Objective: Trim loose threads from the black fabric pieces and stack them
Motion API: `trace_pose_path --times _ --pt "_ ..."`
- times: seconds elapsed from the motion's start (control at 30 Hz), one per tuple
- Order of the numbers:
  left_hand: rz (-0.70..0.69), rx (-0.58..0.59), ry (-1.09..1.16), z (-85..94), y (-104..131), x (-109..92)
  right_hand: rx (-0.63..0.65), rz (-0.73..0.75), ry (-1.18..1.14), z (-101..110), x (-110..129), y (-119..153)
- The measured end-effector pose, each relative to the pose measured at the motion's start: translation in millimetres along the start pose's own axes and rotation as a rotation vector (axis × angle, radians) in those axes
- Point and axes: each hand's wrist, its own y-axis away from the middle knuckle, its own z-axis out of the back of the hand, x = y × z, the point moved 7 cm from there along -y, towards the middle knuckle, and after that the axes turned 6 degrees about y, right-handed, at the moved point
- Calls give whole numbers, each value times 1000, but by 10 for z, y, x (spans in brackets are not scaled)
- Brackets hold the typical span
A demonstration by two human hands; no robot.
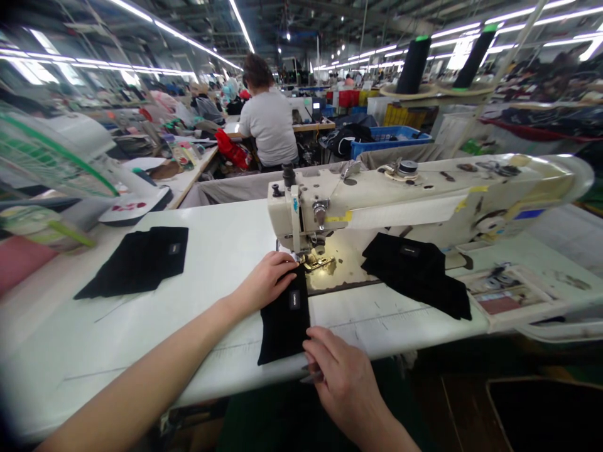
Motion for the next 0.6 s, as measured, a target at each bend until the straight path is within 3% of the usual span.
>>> trace_pose_path --times 0.6 --pt "-13 17 7 11 -7 4 56 -23 2 -16 -1 -36"
